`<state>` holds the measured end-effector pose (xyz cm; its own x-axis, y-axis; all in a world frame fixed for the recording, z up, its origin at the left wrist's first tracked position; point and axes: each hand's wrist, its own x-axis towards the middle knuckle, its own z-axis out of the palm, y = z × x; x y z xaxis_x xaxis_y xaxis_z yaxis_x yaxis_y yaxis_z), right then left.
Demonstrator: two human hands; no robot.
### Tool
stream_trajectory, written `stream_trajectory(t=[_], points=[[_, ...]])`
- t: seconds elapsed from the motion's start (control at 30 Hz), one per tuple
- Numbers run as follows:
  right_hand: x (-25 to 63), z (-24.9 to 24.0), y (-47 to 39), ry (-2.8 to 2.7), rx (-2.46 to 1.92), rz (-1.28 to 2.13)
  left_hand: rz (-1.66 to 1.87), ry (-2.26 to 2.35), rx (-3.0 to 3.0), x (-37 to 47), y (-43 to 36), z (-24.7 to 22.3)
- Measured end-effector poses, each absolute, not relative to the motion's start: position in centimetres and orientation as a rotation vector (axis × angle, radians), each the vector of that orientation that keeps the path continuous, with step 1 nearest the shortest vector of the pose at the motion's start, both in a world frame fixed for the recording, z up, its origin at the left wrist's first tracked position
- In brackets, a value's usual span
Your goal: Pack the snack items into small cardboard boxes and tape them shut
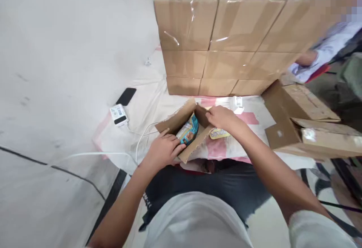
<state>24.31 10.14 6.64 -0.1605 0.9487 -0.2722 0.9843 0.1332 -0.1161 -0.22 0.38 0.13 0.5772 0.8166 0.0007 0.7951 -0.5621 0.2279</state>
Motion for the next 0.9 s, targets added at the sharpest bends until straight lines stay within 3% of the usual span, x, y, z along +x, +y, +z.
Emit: stream_trajectory(t=[0.23, 0.37, 0.47, 0.57, 0.67, 0.8, 0.9], points=[[28.1, 5.5, 5.4, 2.254, 2.258, -0.527, 0.168, 1.043, 2.778, -0.1, 1.7, 1.9], [29.7, 5.0, 4.6, 2.314, 2.318, -0.585, 0.482, 0.951, 2.883, -0.8, 2.1, 1.0], [30.6, 4.0, 4.2, 2.535, 2.300, -0.868, 0.853, 1.047, 2.911, -1.7, 2.5, -2.0], [31.4, 2.6, 3.7, 2.910, 2.021, -1.186, 1.202, 1.388, 2.608, -1.5, 3.1, -5.0], [32.3, 1.0, 3.2, 2.949, 1.703, -1.453, 1.478, 1.522, 2.051, -0.5, 3.8, -6.4], [33.6, -1.5, 3.1, 2.932, 1.589, -1.851, 1.534, 1.359, 1.611, 0.6, 4.7, -6.5], [34.0, -2.7, 3.1, 2.918, 1.515, -1.963, 1.435, 1.500, 1.586, 0.3, 5.0, -6.3]])
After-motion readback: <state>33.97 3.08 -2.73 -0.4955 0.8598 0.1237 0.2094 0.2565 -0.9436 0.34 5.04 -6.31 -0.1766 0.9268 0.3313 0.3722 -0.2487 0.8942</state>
